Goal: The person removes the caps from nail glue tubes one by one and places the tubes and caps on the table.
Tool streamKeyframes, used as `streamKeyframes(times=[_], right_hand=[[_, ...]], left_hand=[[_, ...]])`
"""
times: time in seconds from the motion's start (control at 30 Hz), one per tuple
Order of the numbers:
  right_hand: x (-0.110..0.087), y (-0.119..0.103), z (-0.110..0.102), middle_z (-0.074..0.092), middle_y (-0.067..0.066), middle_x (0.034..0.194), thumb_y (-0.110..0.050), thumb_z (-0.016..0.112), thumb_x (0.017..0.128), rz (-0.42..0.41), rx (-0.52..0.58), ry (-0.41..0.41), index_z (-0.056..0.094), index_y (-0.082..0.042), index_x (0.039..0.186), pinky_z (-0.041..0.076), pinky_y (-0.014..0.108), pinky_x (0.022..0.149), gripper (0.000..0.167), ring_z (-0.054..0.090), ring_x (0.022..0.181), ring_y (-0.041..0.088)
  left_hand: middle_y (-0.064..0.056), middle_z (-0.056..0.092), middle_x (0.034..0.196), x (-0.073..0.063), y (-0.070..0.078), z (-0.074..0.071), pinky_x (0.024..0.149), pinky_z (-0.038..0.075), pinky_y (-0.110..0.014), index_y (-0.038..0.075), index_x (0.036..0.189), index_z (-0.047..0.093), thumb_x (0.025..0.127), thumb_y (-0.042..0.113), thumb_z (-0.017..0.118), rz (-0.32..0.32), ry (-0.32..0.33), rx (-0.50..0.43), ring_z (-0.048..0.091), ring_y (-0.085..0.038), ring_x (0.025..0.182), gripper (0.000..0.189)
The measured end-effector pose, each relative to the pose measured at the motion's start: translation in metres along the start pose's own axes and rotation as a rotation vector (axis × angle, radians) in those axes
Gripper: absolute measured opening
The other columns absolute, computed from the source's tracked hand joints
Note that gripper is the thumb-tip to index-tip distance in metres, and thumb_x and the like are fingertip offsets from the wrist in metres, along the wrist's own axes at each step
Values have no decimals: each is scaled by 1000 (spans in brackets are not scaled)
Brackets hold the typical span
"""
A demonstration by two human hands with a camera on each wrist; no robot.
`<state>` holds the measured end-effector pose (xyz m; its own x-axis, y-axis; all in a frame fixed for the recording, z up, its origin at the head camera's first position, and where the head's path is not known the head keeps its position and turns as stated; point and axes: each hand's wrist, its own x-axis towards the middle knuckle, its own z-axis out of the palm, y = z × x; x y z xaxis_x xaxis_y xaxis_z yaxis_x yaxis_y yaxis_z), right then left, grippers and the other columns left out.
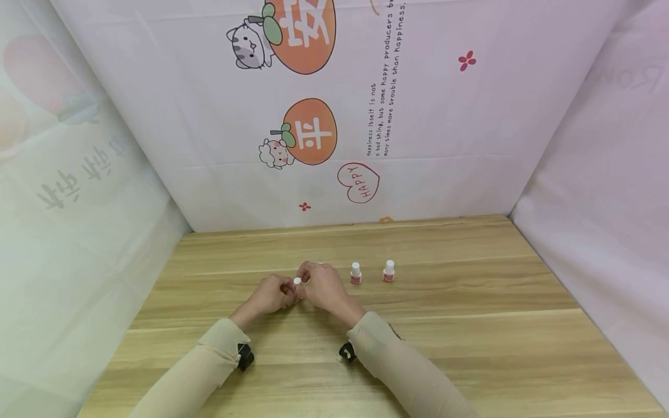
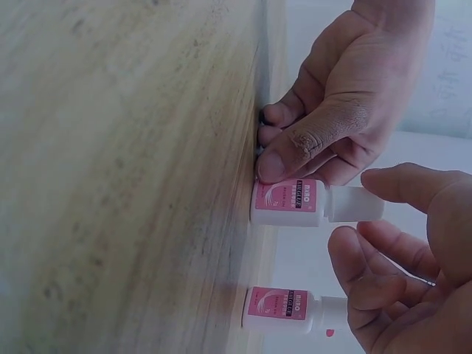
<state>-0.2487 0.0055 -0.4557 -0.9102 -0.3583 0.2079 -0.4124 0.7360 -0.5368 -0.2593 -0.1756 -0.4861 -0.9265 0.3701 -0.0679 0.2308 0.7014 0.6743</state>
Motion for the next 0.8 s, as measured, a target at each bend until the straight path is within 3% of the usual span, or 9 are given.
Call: streamKeyframes(times=[0.33, 0.8], right_hand=[[0, -2, -2, 74, -4, 90, -25, 77, 85, -17, -20, -3, 71, -18, 94, 50, 21, 67, 13, 64, 79, 12], [-2, -3, -2, 74, -2, 92, -24, 76, 86, -3, -14, -19, 70, -18, 96, 50, 21, 68, 13, 64, 81, 13]], left_hand=[[-2, 65, 69, 1, 1, 0, 50, 44, -19, 6, 86, 71, 80, -8, 64, 5, 5, -9, 54, -7, 57, 17], [0, 63, 69, -2, 5, 1, 52, 42, -18, 7, 85, 71, 80, -7, 64, -55, -1, -18, 53, -8, 58, 17]])
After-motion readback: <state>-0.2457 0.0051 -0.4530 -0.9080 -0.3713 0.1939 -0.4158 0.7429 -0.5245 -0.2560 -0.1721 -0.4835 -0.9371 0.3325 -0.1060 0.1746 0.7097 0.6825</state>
